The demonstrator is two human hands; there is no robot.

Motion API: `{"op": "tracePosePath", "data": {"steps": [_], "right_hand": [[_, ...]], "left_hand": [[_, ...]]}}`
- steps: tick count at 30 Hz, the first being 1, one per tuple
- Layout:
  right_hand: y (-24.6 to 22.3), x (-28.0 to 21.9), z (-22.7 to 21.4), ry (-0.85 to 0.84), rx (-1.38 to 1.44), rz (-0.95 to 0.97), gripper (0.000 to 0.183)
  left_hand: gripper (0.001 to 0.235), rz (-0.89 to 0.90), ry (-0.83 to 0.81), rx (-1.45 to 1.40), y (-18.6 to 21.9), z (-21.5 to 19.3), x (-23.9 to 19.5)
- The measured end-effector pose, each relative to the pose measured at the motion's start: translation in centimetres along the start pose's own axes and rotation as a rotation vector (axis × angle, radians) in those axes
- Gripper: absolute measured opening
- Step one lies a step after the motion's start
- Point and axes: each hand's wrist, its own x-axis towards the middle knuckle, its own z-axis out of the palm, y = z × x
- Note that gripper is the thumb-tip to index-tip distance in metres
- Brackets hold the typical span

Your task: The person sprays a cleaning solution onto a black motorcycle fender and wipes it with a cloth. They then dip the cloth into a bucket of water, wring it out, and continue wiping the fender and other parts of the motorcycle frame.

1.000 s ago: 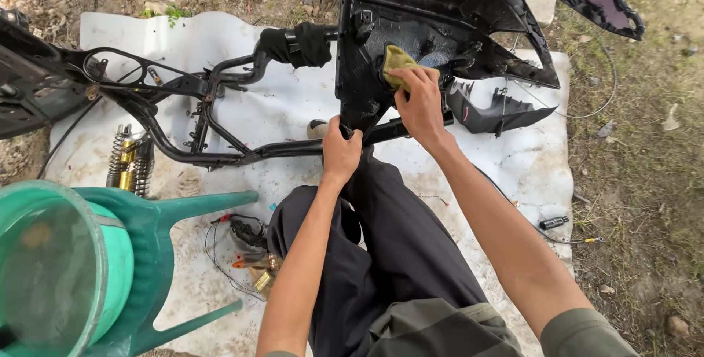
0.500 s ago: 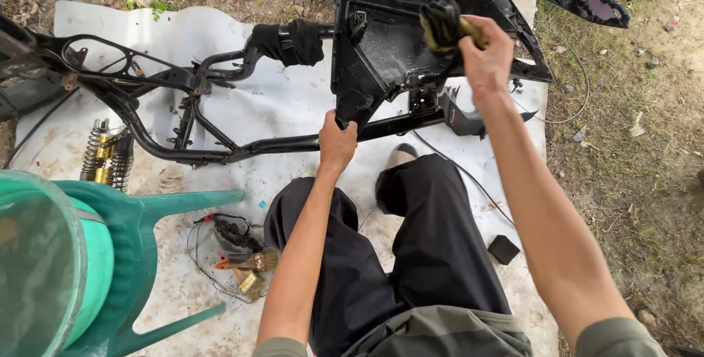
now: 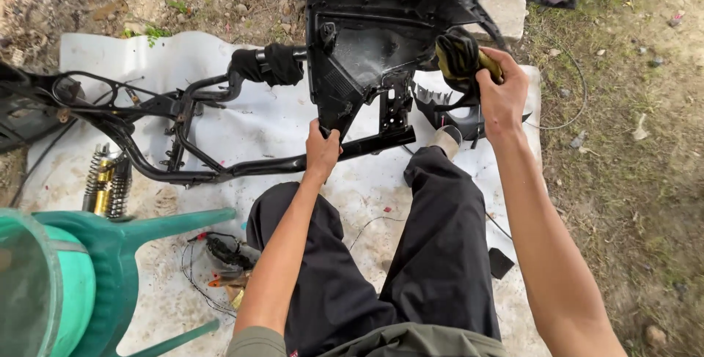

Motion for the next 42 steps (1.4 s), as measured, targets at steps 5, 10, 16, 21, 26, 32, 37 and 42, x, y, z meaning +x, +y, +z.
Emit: {"op": "tracePosePath", "data": {"steps": [5, 10, 16, 21, 26, 32, 37, 42], "right_hand": [[1.4, -0.1, -0.7, 0.003, 0.022, 0.073, 0.035], [3.3, -0.4, -1.7, -0.016, -0.026, 0.074, 0.034], [3.4, -1.6, -1.2, -0.009, 0.061, 0.089, 0.033], [4.8, -3.1, -0.9, -0.036, 0.083, 0.057, 0.032], [3.6, -3.8, -0.5, -0.052, -0.033, 0.035, 0.034], [4.2, -4.8, 2.7, -0.097, -0.223, 0.031, 0.035], [4.4, -6.0, 8.7, -0.109, -0.415, -0.134, 0.033], [7.7, -7.9, 13.8, -0.501, -0.654, -0.458, 0.034]], "left_hand": [[0.058, -0.017, -0.008, 0.024, 0.0, 0.7, 0.6], [0.053, -0.038, 0.000, -0.057, -2.8, 0.9, 0.6], [0.051, -0.010, 0.058, 0.080, -0.8, -0.9, -1.7], [0.046, 0.078, 0.043, -0.084, -2.3, 0.1, -3.8], [0.043, 0.122, 0.054, -0.148, -5.7, 1.6, -4.1], [0.060, -0.030, 0.048, -0.107, -8.9, 3.1, -5.5], [0.054, -0.104, -0.013, -0.173, -13.9, 6.4, -5.8], [0.066, -0.055, -0.145, 0.029, -14.5, 7.4, -7.6]]}}
